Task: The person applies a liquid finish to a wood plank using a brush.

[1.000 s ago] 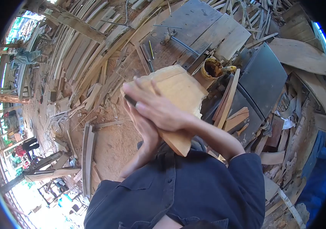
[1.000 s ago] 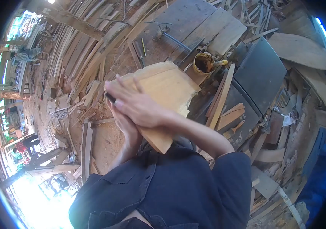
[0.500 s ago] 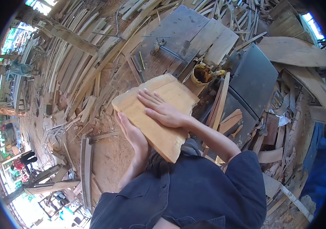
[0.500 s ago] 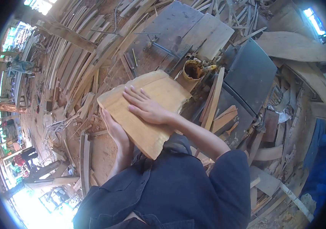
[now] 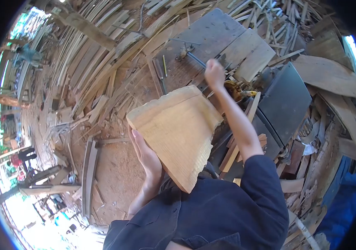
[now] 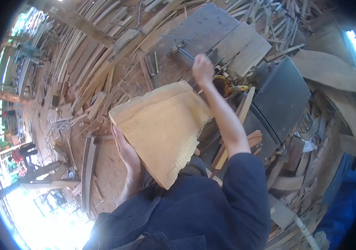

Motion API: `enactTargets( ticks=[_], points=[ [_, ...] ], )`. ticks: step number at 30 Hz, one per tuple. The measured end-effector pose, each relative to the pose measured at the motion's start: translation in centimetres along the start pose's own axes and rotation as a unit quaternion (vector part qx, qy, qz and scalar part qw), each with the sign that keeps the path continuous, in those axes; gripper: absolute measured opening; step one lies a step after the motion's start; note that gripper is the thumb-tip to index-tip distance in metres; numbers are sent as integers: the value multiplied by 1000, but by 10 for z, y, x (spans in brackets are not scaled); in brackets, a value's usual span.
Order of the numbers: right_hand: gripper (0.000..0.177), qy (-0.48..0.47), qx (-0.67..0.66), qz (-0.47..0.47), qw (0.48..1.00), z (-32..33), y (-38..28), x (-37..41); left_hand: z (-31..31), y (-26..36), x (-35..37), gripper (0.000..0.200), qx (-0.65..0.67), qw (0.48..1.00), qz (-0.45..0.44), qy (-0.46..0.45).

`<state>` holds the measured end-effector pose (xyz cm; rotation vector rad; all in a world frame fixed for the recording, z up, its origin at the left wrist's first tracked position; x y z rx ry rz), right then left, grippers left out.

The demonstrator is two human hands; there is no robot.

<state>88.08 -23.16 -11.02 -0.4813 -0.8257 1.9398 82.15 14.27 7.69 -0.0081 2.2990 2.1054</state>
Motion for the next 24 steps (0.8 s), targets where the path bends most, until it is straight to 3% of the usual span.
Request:
enactTargets(
  ticks=[2, 4, 6, 8, 13, 15, 18, 19, 20, 21, 22, 23, 24],
  points=[
    [31, 81, 92, -30, 992, -17, 16, -61, 2, 0, 1, 58, -57, 998, 8, 0],
    [49, 55, 273, -113, 954, -29, 27, -89, 1, 4, 1, 58, -62, 998, 8, 15],
    [62, -27, 316, -174, 932, -57, 61, -121, 1, 9, 1, 58, -68, 997, 6, 30],
    [62, -50, 298, -168, 938, -63, 67, -124, -6, 12, -1, 58, 6, 1000, 27, 1],
    [62, -40, 307, -123, 943, -61, 60, -130, -5, 14, -5, 57, 24, 1000, 4, 5],
    [46, 31, 199, -180, 963, -43, 61, -134, -6, 15, -3, 56, 11, 1000, 0, 2],
    [34, 11, 151, -136, 979, -35, 46, -137, -9, 17, -4, 56, 38, 999, -1, 4],
    [32, -52, -24, -119, 991, -20, 22, -114, -10, 19, -5, 56, 21, 1000, -9, -8],
    [31, -114, -199, -95, 969, 3, -17, -69, -12, 21, -6, 56, 4, 1000, -18, -21],
    [38, -175, -260, -130, 941, 15, -44, -30, -15, 22, -5, 56, 5, 1000, -23, -20],
    [45, -186, -336, 4, 923, 14, -66, 4, -17, 22, -3, 56, 26, 999, -19, -11],
    [53, -273, -365, -3, 890, 30, -101, 54, -18, 21, -3, 56, 48, 999, -17, -4],
    [54, -318, -361, 61, 874, 36, -127, 92, -18, 16, -5, 56, 49, 998, -24, -5]
  ],
)
Point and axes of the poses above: each hand's wrist, its own x-axis away from the middle knuckle, its own z-axis out of the back of the hand, y = z × x, the point moved 5 cm from there along -x, towards the middle knuckle, and after that the axes turned 15 degrees about -z, right-handed, at the moved point
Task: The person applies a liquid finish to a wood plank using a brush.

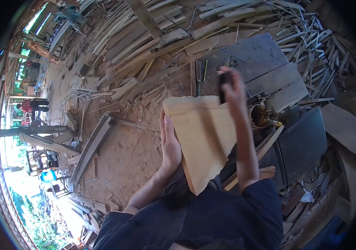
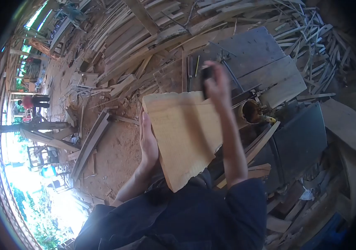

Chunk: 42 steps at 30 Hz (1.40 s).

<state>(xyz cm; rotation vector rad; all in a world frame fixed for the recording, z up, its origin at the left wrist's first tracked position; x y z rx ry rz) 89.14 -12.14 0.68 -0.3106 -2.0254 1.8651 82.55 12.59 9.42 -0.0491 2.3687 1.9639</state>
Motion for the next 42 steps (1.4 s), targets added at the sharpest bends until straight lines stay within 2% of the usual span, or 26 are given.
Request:
enactTargets(
  ticks=[1, 2, 4, 8, 10, 12, 13, 14, 18, 20, 21, 24, 25, 26, 27, 28, 30, 32, 34, 36, 37, 38, 39, 40, 42],
  points=[
    [52, -50, 45, 72, 995, -32, -28, 26, 3, -9, 0, 56, 16, 1000, -2, 4],
    [50, -158, 44, 16, 986, -58, -27, 39, 5, -14, 0, 55, 31, 999, -2, 8],
    [40, -259, 40, 49, 964, -97, -22, 50, 7, -12, 1, 55, 48, 999, 13, 1],
    [43, -260, 99, 18, 960, -112, -16, 43, 10, -19, -9, 55, 84, 996, 28, -30],
    [53, -204, 187, 65, 959, -120, -11, 41, 10, -17, -12, 52, 98, 994, 51, -6],
    [54, -207, 219, 86, 950, -122, -11, 44, 12, -20, -12, 49, 110, 991, 73, 14],
    [55, -211, 248, 104, 940, -125, -13, 47, 14, -19, -13, 51, 83, 995, 46, 2],
    [55, -206, 248, 105, 941, -125, -14, 55, 15, -19, -14, 54, 57, 998, 19, -9],
    [53, -219, 200, 168, 940, -123, -88, 140, 20, -31, -4, 62, 35, 998, 3, -53],
    [52, -207, 199, 194, 938, -124, -96, 141, 26, -40, -3, 65, 107, 987, -48, -108],
    [52, -225, 188, 169, 941, -125, -87, 129, 24, -33, -8, 65, 109, 987, -45, -113],
    [52, -241, 173, 123, 947, -128, -53, 85, 6, -13, -21, 62, 242, 953, 167, -75],
    [52, -214, 194, 83, 954, -123, -21, 58, 9, -15, -18, 60, 221, 958, 163, -78],
    [53, -185, 213, 43, 958, -118, -3, 44, 20, -39, -20, 59, 171, 976, 108, -80],
    [53, -181, 210, 43, 960, -117, -6, 54, 21, -44, -12, 58, 170, 979, 89, -64],
    [51, -198, 173, 57, 963, -116, -19, 65, 15, -41, -15, 57, 174, 981, 62, -50],
    [50, -218, 140, 58, 964, -114, -34, 75, 8, -34, -20, 56, 175, 981, 70, -49],
    [46, -117, 108, 97, 982, -106, -46, 78, 6, -27, -12, 55, 176, 979, 87, -49],
    [45, -88, 85, 125, 985, -97, -52, 76, 1, -21, -14, 56, 188, 975, 93, -68],
    [47, -243, 126, 170, 947, -103, -60, 72, -5, -15, -13, 55, 186, 976, 97, -60],
    [47, -248, 126, 175, 945, -104, -67, 72, -7, -14, -13, 55, 185, 976, 104, -52],
    [50, -274, 129, 138, 943, -107, -70, 73, -6, -20, -13, 55, 185, 977, 98, -48],
    [53, -300, 133, 102, 939, -110, -74, 75, -5, -25, -16, 55, 179, 980, 69, -53],
    [53, -306, 134, 109, 936, -111, -77, 74, -5, -28, -20, 54, 172, 983, 39, -59],
    [57, -290, 231, 88, 924, -114, -76, 72, -4, -26, -18, 55, 185, 980, 16, -65]
  ],
)
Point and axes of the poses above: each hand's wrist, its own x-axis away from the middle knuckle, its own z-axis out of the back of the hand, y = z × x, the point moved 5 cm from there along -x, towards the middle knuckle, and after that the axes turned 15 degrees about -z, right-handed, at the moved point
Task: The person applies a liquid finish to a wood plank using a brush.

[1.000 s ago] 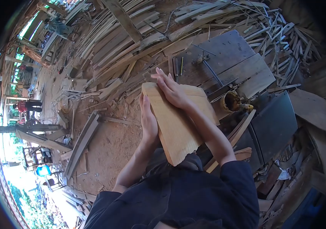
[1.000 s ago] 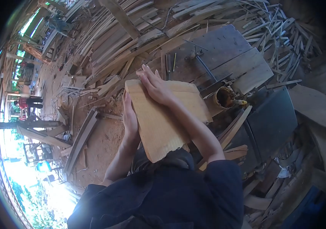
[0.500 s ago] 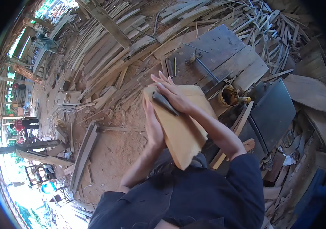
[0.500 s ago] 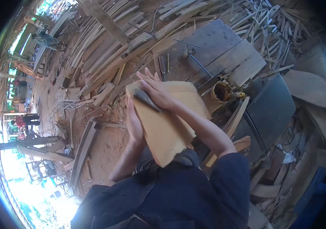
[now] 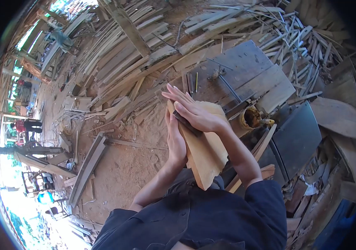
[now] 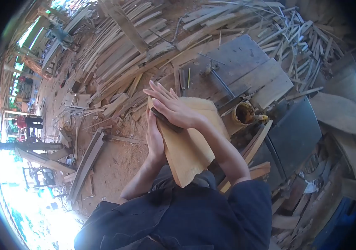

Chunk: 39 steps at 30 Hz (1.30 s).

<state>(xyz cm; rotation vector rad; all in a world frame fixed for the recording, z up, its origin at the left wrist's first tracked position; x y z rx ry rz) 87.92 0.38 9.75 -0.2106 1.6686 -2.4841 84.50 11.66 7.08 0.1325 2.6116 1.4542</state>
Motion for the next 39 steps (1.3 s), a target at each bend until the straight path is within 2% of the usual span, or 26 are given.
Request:
enactTargets(
  ticks=[2, 4, 6, 7, 9, 10, 12, 14, 16, 18, 19, 21, 24, 26, 28, 30, 33, 35, 39],
  points=[
    [56, -5, -28, -15, 999, -3, -5, 0, -2, 4, 3, 57, -31, 999, 28, 24],
    [56, -6, -56, -34, 998, -4, -6, -4, -6, 4, 1, 57, -24, 999, 18, 19],
    [54, 12, -141, 50, 989, -4, -13, -6, -9, 3, 2, 57, -17, 1000, 13, 12],
    [54, 13, -141, 52, 989, -4, -14, -4, -10, 3, 3, 57, -34, 999, 5, 5],
    [53, 57, 14, 131, 990, -3, -25, 2, -10, 3, 2, 57, -51, 999, -6, -8],
    [53, 60, 14, 132, 989, -2, -28, 4, -6, 2, 5, 57, -68, 997, 24, -2],
    [53, 87, 57, 105, 989, -3, -31, 5, -6, 1, 6, 57, -87, 995, 54, 3],
    [53, 100, 72, 82, 989, -1, -24, -4, -15, 7, 3, 58, -47, 999, 11, 7],
    [54, 107, 85, 61, 989, 0, -5, -22, -14, 6, 3, 58, -61, 998, 13, 11],
    [55, 98, 48, -65, 992, 2, 25, -45, -8, 3, 2, 59, -74, 997, 16, 14],
    [55, 98, 49, -65, 992, -1, 28, -46, -4, -1, 2, 60, -39, 998, 42, 12],
    [58, 82, -33, -118, 989, -8, 37, -50, -6, -2, 3, 61, -4, 998, 67, 11],
    [59, 102, -26, -99, 989, -23, 20, -13, -12, 10, 0, 63, -1, 999, 47, 2],
    [61, 121, -16, -76, 990, -34, 11, 11, -7, 13, -2, 63, -55, 998, 11, -19],
    [57, 135, -65, -82, 985, -34, 7, 23, -11, 13, 0, 63, -51, 998, 18, -19],
    [56, 148, -75, -73, 983, -29, 2, 10, -14, 14, 2, 63, -30, 999, 40, 22],
    [58, 138, -60, -116, 982, -19, 15, -36, -8, 9, 5, 63, -24, 995, 93, 22],
    [63, 137, -74, -154, 976, -15, 33, -69, -17, 13, 10, 64, -22, 995, 93, 19],
    [64, 148, -8, -161, 976, -19, 22, -56, -13, 13, 5, 65, -26, 997, 79, 5]
  ],
)
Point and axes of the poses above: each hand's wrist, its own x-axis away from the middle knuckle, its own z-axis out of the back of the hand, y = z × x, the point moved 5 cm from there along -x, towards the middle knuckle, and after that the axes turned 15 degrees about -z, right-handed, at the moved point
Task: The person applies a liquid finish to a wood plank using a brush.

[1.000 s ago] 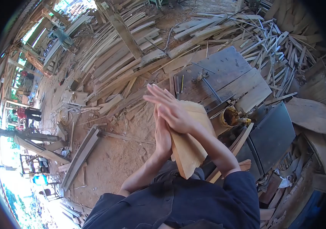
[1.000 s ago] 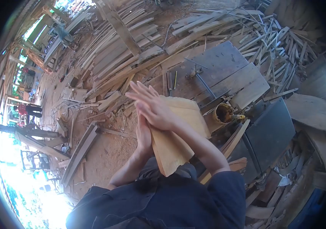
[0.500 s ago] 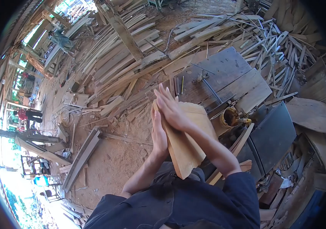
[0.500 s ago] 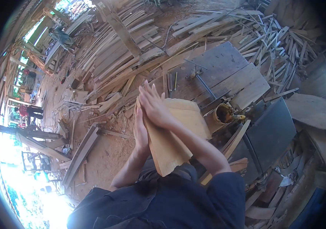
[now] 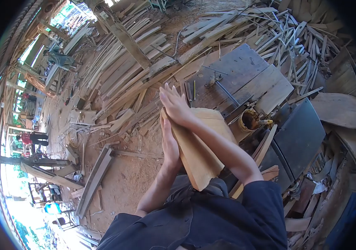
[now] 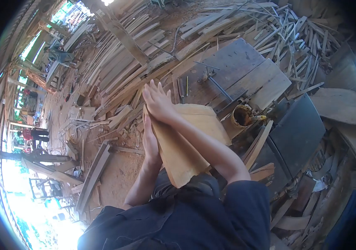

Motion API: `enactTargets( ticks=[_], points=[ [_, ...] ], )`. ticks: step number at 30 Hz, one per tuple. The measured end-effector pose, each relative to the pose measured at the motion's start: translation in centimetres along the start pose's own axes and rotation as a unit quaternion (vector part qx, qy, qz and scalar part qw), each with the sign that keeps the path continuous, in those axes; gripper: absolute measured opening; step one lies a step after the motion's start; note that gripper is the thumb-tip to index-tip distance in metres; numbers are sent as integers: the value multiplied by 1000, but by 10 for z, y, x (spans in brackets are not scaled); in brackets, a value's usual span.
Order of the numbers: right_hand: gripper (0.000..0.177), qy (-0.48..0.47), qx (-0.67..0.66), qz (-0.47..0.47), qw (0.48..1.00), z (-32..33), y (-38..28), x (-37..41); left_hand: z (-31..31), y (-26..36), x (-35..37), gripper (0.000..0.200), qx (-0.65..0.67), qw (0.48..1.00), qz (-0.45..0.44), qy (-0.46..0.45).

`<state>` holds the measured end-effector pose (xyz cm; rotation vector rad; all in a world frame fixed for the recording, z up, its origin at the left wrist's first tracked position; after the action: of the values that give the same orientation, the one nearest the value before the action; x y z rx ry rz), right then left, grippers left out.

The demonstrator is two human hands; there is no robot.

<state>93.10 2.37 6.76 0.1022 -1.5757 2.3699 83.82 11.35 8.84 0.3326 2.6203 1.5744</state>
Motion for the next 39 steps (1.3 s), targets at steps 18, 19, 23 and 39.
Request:
enactTargets(
  ticks=[18, 19, 23, 39],
  points=[
    [66, 20, -37, -151, 988, 39, 39, -13, 15, -8, 0, 60, 20, 999, 41, 24],
    [64, -57, -12, -196, 979, 39, 33, -6, 14, -8, 1, 60, 23, 999, 26, 19],
    [64, -28, -35, -95, 994, 4, 62, -24, -3, -6, 8, 59, 132, 989, 62, 29],
    [59, -12, -103, 18, 994, 31, 136, -12, -17, -13, -12, 63, 112, 993, 23, 22]
  ],
)
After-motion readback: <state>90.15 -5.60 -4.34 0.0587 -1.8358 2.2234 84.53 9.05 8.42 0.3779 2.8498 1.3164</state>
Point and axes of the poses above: each hand's wrist, its own x-axis away from the middle knuckle, its own z-axis out of the back of the hand, y = z × x, the point moved 5 cm from there along -x, towards the middle knuckle, and after that the axes turned 15 degrees about -z, right-handed, at the moved point
